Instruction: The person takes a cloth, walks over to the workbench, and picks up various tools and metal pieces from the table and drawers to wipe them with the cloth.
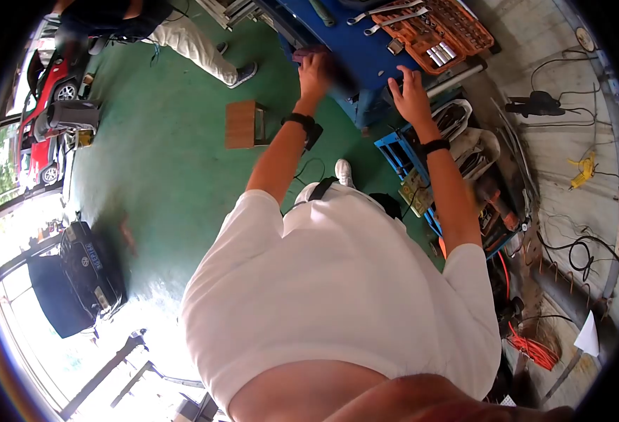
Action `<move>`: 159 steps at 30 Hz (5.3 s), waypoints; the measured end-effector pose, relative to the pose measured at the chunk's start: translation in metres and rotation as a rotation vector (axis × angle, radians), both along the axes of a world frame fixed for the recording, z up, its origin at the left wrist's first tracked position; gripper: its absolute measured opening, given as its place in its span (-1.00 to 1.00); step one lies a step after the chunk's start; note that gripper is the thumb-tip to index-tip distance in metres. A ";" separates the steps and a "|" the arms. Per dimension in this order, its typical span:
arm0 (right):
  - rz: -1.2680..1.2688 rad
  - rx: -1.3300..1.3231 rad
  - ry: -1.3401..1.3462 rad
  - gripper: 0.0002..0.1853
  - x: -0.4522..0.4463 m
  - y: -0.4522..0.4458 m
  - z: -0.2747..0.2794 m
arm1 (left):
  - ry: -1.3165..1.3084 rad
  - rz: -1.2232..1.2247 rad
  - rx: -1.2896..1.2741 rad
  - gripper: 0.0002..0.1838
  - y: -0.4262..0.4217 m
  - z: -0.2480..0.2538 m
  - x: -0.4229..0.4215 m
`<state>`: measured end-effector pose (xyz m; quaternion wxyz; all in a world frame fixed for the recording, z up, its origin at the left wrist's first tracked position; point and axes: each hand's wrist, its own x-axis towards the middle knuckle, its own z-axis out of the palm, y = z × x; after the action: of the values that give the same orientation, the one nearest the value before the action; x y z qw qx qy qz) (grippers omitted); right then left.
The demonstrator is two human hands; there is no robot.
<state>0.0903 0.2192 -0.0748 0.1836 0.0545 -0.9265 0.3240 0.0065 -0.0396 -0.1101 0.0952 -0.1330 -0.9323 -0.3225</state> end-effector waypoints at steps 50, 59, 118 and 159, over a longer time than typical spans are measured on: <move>0.120 0.238 -0.077 -0.89 -0.049 -0.019 0.001 | -0.868 0.037 0.272 -0.08 -0.006 0.069 -0.013; -0.034 0.225 -0.131 -0.91 -0.053 -0.027 -0.009 | -0.509 0.089 0.047 -0.40 -0.068 0.108 -0.092; 0.302 0.107 0.063 -0.95 -0.051 0.006 -0.008 | -0.141 0.068 -0.011 -0.38 0.015 0.054 -0.029; 0.321 0.149 0.030 -0.87 -0.050 -0.002 0.001 | -0.093 -0.184 -0.106 -0.40 0.048 0.060 0.045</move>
<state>0.0400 0.2174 -0.0733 0.1388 0.2203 -0.9244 0.2786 0.0513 0.0086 -0.0502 0.0148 -0.2076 -0.9354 -0.2858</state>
